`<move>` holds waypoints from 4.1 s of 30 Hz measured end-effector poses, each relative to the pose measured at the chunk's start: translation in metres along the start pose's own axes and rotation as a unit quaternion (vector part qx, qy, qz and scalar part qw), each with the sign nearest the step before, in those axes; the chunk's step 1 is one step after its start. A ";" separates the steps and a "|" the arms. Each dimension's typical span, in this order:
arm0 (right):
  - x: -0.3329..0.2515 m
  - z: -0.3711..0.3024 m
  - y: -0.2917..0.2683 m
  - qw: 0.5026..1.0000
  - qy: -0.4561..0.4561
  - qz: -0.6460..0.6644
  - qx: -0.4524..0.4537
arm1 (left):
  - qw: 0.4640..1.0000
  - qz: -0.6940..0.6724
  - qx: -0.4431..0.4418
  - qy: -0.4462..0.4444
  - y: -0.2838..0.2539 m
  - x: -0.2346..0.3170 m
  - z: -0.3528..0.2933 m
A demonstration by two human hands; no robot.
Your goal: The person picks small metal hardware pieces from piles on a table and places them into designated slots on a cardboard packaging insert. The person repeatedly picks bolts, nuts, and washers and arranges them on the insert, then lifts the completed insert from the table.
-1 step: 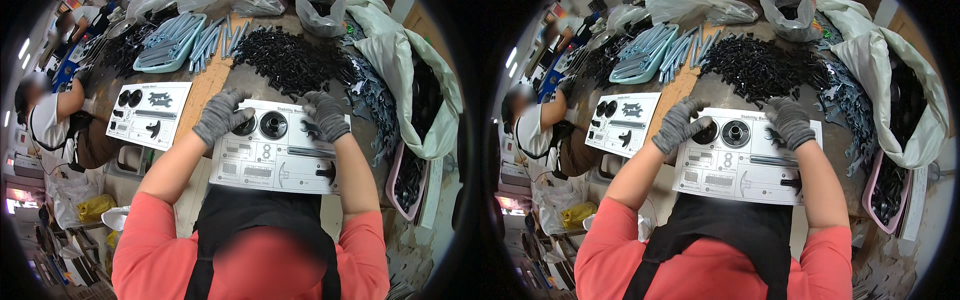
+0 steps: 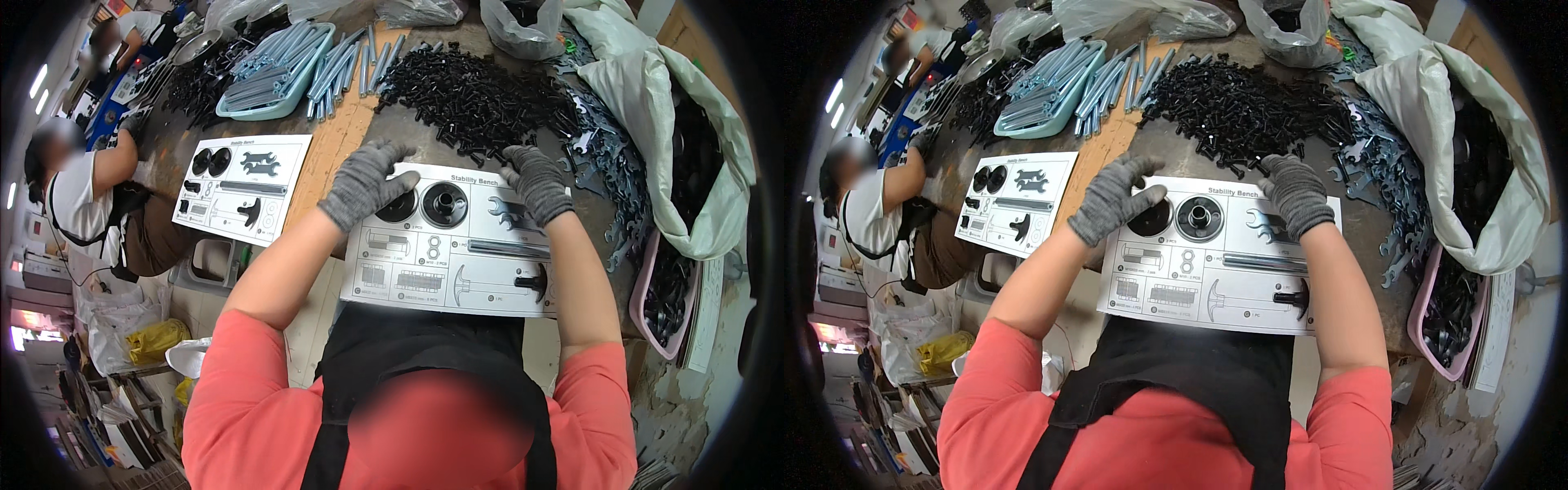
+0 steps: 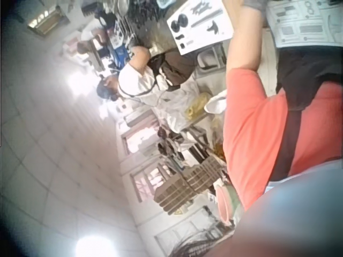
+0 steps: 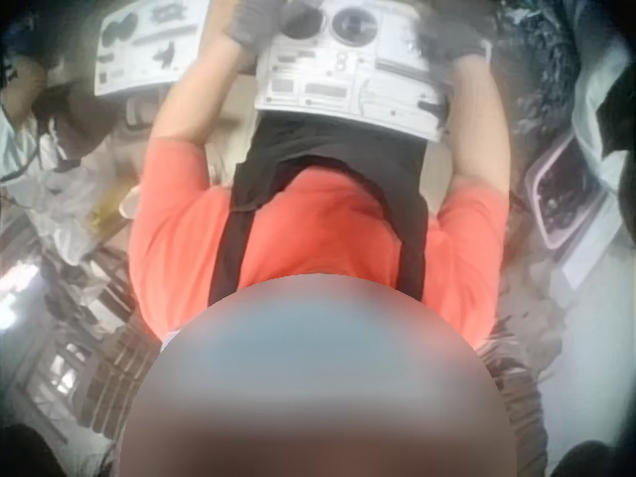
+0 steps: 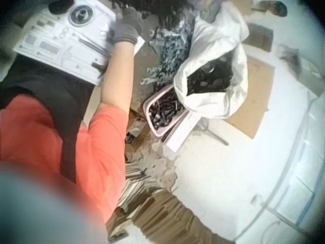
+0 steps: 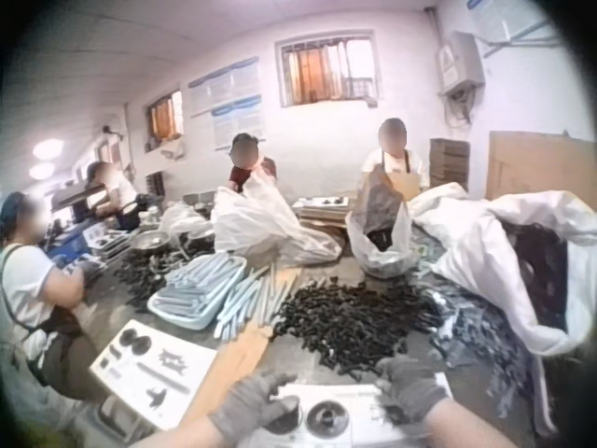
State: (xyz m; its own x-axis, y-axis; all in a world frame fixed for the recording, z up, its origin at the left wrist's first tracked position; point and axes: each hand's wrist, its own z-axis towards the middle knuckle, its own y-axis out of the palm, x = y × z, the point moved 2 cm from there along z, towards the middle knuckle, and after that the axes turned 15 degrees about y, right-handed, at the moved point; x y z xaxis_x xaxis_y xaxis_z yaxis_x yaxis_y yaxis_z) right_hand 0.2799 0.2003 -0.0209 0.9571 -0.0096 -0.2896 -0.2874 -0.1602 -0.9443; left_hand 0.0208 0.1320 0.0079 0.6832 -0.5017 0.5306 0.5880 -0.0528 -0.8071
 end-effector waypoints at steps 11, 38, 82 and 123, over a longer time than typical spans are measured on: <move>-0.014 0.022 -0.009 0.988 0.036 -0.133 -0.069 | 0.945 0.221 -0.207 0.124 0.083 0.011 0.116; 0.013 -0.011 -0.013 0.968 -0.111 0.206 0.092 | 0.918 0.327 -0.176 0.136 0.074 0.007 0.117; -0.115 -0.133 0.075 0.962 -0.262 0.000 -0.073 | 0.994 -0.062 -0.070 0.049 0.016 -0.009 -0.129; -0.105 -0.165 0.092 0.946 -0.322 -0.015 0.030 | 0.994 -0.093 -0.041 0.046 0.025 0.011 -0.142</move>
State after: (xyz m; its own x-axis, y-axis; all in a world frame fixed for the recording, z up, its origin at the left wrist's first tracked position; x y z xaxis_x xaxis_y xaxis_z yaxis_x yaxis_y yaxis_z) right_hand 0.1593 0.0236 -0.0518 0.7495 0.6000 -0.2798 -0.2803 -0.0952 -0.9552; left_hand -0.0184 0.0027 -0.0436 0.5209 -0.5528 0.6505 0.6608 -0.2213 -0.7172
